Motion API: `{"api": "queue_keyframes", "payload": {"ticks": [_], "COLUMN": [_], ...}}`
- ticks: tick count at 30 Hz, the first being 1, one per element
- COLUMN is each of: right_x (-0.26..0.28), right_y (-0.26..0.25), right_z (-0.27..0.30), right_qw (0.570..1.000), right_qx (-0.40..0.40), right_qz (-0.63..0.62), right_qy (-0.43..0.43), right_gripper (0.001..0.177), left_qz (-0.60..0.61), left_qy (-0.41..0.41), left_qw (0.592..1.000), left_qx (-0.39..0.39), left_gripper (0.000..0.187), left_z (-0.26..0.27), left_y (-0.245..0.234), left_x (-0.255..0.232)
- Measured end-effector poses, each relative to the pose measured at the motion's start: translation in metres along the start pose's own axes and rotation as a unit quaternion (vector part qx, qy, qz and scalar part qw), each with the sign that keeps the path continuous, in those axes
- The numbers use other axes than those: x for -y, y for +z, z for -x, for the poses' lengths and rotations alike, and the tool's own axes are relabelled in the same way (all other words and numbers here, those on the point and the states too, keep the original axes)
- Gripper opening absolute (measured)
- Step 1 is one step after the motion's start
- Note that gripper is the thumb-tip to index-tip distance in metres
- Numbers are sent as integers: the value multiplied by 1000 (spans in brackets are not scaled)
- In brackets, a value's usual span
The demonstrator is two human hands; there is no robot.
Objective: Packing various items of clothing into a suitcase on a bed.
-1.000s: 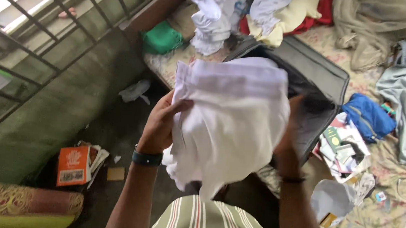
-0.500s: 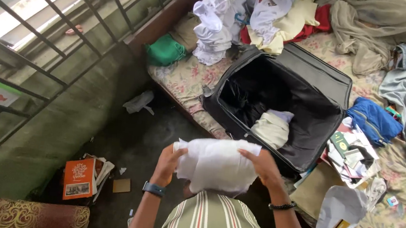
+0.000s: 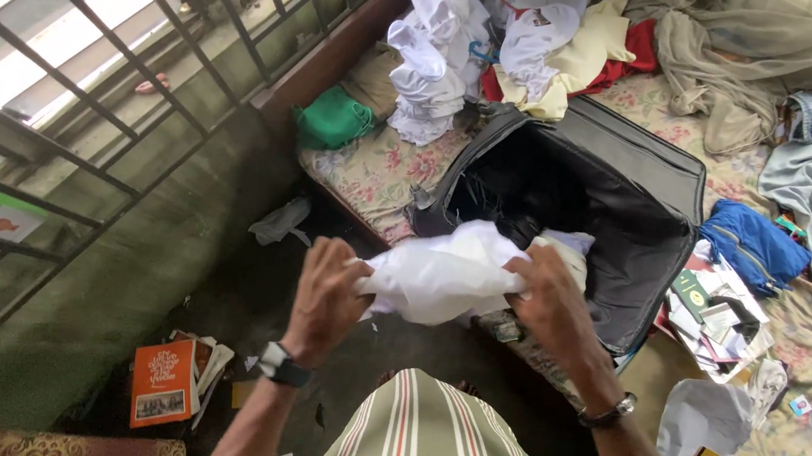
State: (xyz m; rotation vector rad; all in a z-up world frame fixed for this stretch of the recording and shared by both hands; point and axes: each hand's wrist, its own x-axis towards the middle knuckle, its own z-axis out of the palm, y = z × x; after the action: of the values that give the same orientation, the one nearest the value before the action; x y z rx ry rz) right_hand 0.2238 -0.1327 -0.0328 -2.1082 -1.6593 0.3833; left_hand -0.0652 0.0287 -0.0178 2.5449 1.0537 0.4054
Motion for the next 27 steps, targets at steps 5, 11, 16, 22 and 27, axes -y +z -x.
{"api": "queue_keyframes", "payload": {"ticks": [5,11,16,22,27], "right_x": [31,-26,-11,14,32], "right_y": [-86,-51,1,44,61], "right_z": [-7,10,17,24,33], "right_qw": [982,795,706,568,428], "right_qx": [8,134,123,98,79], "right_qz": [-124,-585,-697,-798,-850], "right_qy": [-142,-90,27,173,297], "right_gripper": [22,51,60,77,93], "left_qz": [225,625,722,884,786], "left_qy": [203,92,-129,-113,-401], "left_qw": [946,767,671,440,460], "left_qx": [-115,112,106,108,98], "left_gripper": [23,26,36,51,65], "left_z": [-7,-5,-9,38,67], "left_y": [-59,-75,-32,59,65], "left_x": [2,-8,12,59,62]}}
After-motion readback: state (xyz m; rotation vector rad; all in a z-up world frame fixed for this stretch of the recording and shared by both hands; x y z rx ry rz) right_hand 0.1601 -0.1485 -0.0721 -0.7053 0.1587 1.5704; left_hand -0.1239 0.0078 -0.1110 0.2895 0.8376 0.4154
